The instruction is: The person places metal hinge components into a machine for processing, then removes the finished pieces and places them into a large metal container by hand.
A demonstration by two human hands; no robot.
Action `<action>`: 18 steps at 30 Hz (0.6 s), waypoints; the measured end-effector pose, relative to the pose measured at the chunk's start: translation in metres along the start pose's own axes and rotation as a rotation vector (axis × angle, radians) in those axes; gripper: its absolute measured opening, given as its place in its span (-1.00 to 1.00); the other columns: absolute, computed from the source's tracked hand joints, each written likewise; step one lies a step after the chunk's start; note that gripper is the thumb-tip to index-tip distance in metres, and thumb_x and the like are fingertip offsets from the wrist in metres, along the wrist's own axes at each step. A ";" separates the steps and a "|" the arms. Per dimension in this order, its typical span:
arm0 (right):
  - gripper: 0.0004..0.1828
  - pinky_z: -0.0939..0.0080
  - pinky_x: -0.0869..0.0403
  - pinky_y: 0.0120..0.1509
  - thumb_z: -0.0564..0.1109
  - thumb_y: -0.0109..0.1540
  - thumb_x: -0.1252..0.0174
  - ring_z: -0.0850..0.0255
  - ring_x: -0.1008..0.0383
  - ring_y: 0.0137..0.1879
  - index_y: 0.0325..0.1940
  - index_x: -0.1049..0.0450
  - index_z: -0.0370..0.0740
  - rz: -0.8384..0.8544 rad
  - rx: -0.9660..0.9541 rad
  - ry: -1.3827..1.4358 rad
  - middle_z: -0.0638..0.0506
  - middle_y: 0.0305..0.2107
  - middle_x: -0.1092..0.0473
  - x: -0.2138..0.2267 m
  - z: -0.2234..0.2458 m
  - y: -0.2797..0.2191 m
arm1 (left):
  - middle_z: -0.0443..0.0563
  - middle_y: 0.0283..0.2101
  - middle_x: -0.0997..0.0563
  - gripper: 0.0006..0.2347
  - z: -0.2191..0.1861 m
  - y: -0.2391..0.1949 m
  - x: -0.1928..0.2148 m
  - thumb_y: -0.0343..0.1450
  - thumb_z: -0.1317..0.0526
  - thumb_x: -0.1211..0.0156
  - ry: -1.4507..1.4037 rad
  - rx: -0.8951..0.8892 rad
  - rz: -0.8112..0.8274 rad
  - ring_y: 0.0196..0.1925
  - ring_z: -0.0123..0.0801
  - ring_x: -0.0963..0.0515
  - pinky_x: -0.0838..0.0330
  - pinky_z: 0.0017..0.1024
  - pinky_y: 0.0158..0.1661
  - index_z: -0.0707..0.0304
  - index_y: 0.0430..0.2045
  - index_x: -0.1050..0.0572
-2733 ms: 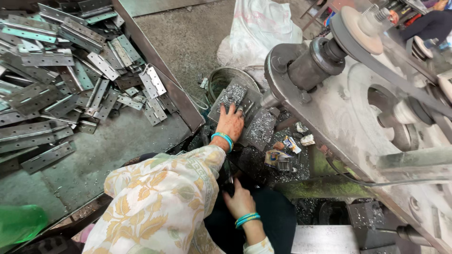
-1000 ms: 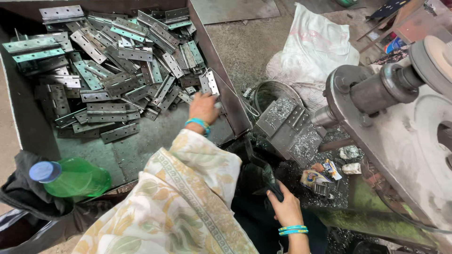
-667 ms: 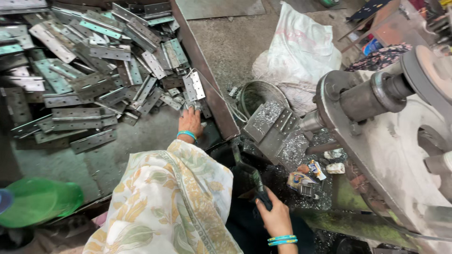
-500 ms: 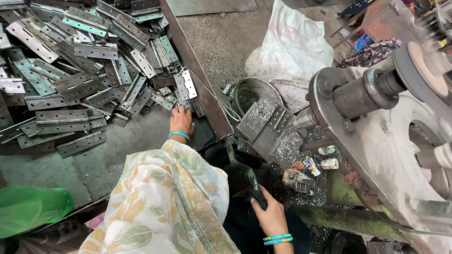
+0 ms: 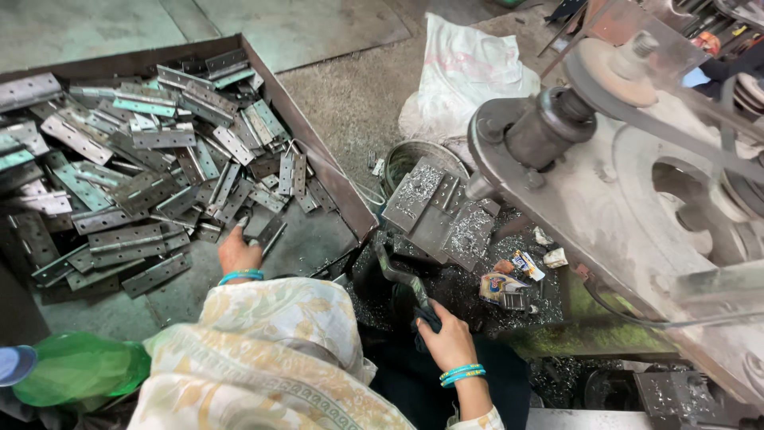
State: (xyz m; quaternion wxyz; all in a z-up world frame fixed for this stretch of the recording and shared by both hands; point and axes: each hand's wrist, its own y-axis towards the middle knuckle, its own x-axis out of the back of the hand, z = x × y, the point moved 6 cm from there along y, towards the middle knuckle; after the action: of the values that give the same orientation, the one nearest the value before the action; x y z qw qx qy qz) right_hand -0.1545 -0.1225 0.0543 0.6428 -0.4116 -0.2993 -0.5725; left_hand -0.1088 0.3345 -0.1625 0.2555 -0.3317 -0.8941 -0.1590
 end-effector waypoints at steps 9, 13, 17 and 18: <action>-0.39 -0.01 -0.51 0.19 0.13 0.11 -0.25 -0.15 -0.56 0.09 0.25 -0.48 0.04 0.013 -0.044 0.001 -0.22 -0.08 -0.55 0.002 0.001 -0.004 | 0.13 -0.18 -0.75 -0.61 -0.216 -0.053 0.045 0.24 0.30 -0.18 -0.353 -0.115 0.522 -0.15 -0.23 -0.75 -0.56 -0.34 -0.09 0.08 -0.02 -0.60; -0.40 -0.04 -0.50 0.19 0.14 0.11 -0.24 -0.17 -0.54 0.10 0.25 -0.48 0.07 0.007 -0.044 0.007 -0.23 -0.08 -0.54 0.004 0.004 -0.008 | 0.30 -0.19 -0.69 -0.63 -0.279 -0.086 -0.038 0.24 0.36 -0.19 -0.264 -0.245 0.564 -0.09 -0.03 -0.69 -0.52 -0.25 -0.02 0.17 -0.04 -0.62; -0.41 -0.05 -0.50 0.19 0.13 0.12 -0.22 -0.18 -0.52 0.10 0.25 -0.48 0.11 0.009 -0.042 0.008 -0.23 -0.08 -0.54 0.003 0.003 -0.008 | 0.30 -0.09 -0.63 -0.69 -0.300 -0.108 -0.112 0.25 0.42 -0.14 -0.251 -0.472 0.341 0.00 0.11 -0.61 -0.50 -0.12 0.04 0.25 -0.15 -0.65; -0.40 -0.05 -0.49 0.19 0.12 0.11 -0.23 -0.18 -0.52 0.10 0.25 -0.48 0.07 -0.006 -0.011 0.012 -0.23 -0.07 -0.53 0.004 0.004 -0.007 | 0.27 -0.06 -0.61 -0.70 -0.305 -0.114 -0.116 0.26 0.43 -0.13 -0.222 -0.553 0.265 0.03 0.14 -0.59 -0.49 -0.08 0.05 0.25 -0.18 -0.66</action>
State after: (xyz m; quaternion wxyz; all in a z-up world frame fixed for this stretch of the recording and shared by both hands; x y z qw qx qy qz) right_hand -0.1608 -0.1214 0.0608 0.6405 -0.4107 -0.2934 -0.5788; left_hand -0.0034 0.0532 0.0085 0.0751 -0.5175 -0.7884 -0.3241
